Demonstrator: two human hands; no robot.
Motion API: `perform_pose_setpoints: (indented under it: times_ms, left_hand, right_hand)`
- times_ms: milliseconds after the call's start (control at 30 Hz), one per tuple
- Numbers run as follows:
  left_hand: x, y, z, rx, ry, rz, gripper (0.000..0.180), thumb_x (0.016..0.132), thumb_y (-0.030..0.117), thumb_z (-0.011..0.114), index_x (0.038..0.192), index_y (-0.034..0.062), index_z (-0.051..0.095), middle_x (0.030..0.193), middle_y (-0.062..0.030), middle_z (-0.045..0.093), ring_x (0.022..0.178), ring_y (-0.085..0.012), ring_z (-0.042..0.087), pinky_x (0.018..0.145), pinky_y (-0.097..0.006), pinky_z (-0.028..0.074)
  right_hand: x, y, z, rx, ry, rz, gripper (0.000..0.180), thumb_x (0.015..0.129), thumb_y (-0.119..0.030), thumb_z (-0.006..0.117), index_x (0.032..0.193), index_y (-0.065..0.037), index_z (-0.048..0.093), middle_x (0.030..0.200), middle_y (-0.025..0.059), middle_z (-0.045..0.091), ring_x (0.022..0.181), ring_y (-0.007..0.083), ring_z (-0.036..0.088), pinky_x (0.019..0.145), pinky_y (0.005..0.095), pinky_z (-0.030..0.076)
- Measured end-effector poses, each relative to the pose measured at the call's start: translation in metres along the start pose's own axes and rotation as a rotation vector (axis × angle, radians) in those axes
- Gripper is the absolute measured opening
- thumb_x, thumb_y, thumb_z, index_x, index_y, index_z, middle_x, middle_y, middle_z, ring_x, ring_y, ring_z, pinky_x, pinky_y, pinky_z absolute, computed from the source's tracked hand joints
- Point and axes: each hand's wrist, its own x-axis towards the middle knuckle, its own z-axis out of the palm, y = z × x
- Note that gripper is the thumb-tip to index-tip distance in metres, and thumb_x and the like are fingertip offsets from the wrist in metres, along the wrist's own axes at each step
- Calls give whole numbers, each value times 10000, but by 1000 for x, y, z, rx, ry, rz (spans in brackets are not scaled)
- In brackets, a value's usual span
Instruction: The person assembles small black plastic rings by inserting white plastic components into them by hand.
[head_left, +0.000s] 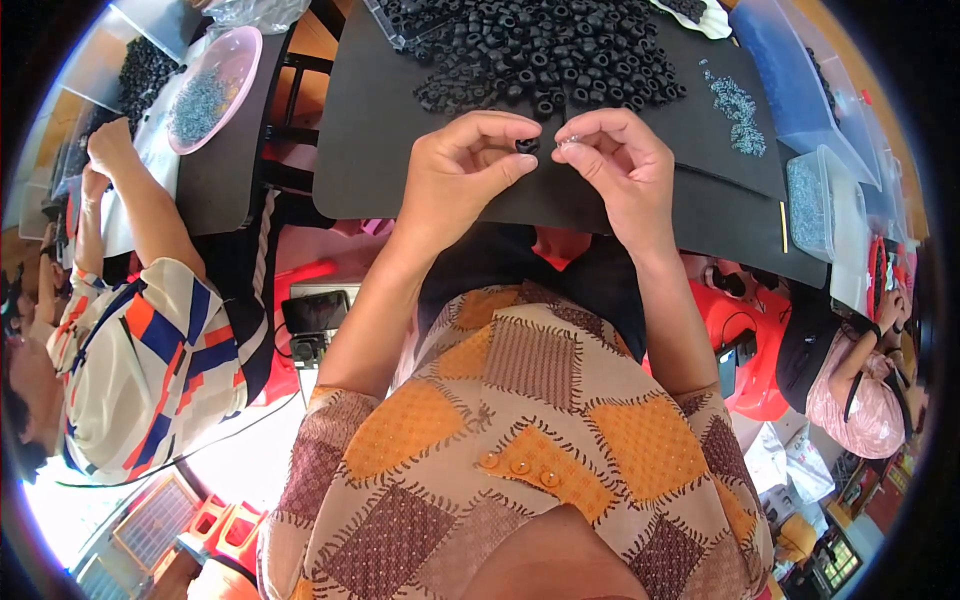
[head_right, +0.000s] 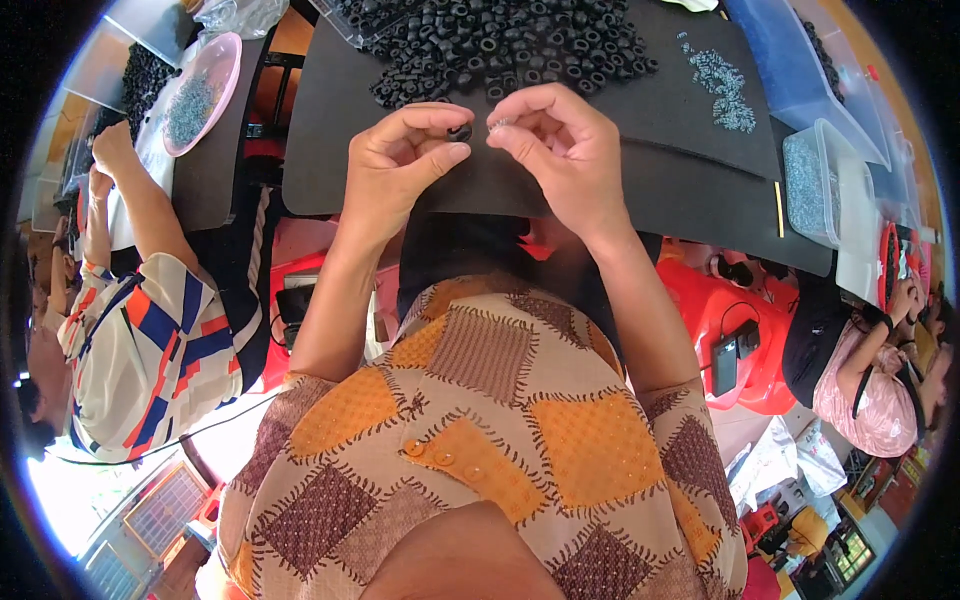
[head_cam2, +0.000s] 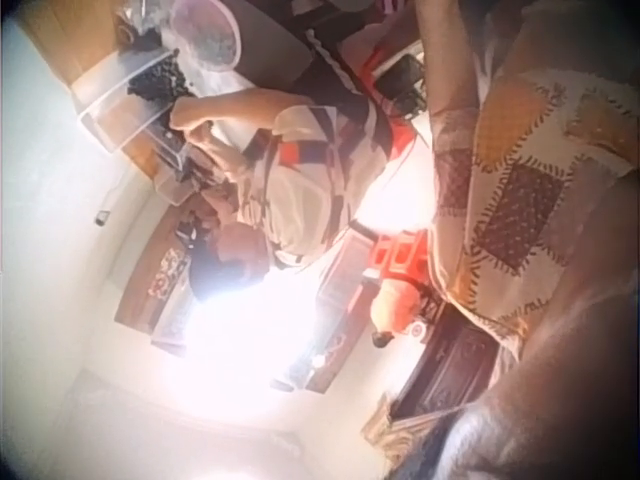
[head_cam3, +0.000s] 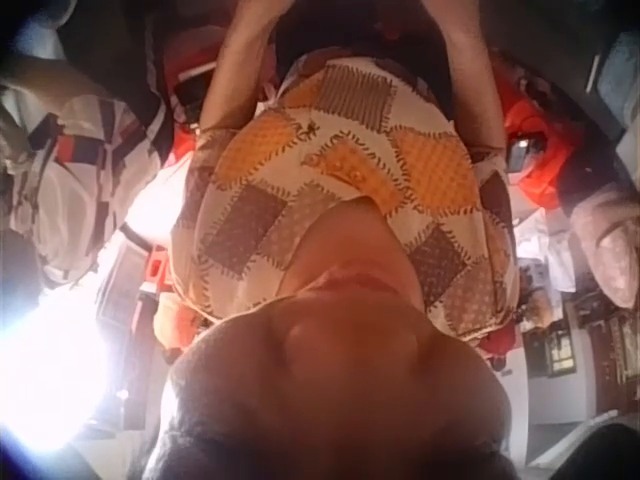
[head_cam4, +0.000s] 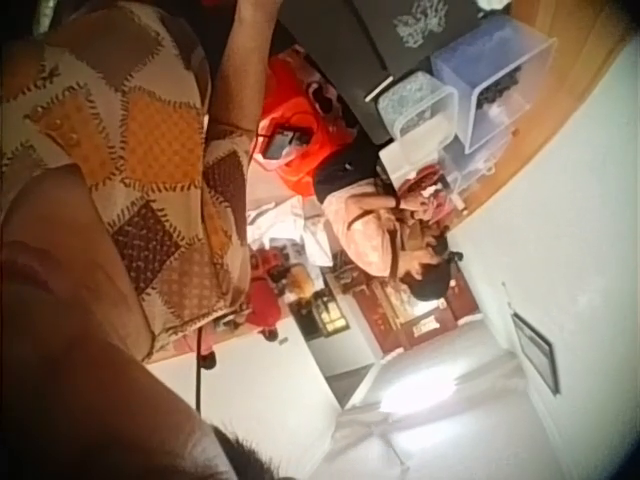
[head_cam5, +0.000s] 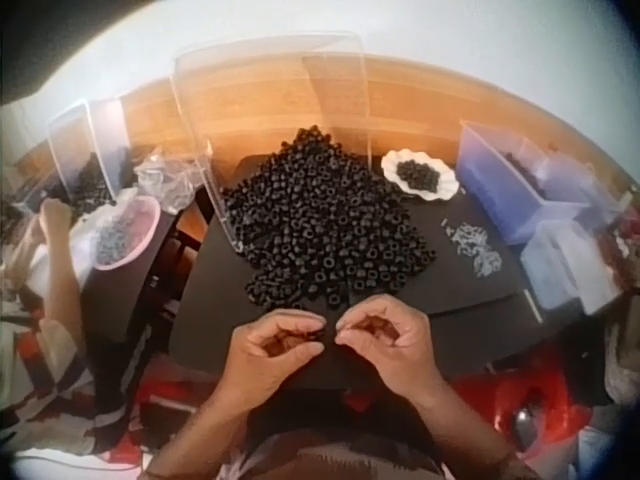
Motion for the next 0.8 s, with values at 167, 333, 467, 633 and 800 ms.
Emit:
perform_pose_setpoints:
  times_ms: [167,333,467,633,800]
  left_hand:
    - [-4,-3,2,71,-4,-44,276,836,-76,667,1090,29,690,983,-18,673,790,-31,572,702,-171,471]
    - [-5,-7,4,108,17,-59,251,847,-54,667,1080,31,702,920,7,641,794,-28,561,697,-169,458]
    - [-6,-9,-1,132,-5,20,241,851,-38,678,1082,28,696,989,-40,658,884,-70,599,771,-203,493]
    - [-9,-7,5,-36,-8,-43,304,857,-50,664,1154,4,629,1067,-92,677,968,-112,634,852,-244,527]
    - [-12,-8,4,51,6,-27,303,858,-59,658,1152,-13,602,1049,-99,677,973,-125,642,851,-254,536]
  right_hand:
    - [-4,5,3,9,24,43,116,874,46,658,983,13,636,945,45,650,862,104,639,779,226,508]
    - [-7,14,-1,-102,32,-58,123,854,63,672,961,8,648,972,47,650,878,96,620,774,226,505]
    - [-6,6,1,-121,22,-103,137,835,67,688,950,-1,662,980,52,658,879,101,622,766,231,506]
    - [-5,-1,7,-353,22,-202,147,802,65,708,920,-18,682,922,53,685,816,110,643,727,236,519]
    - [-6,-3,11,-647,-7,-434,156,764,58,716,893,-26,689,882,82,687,754,191,671,648,271,534]
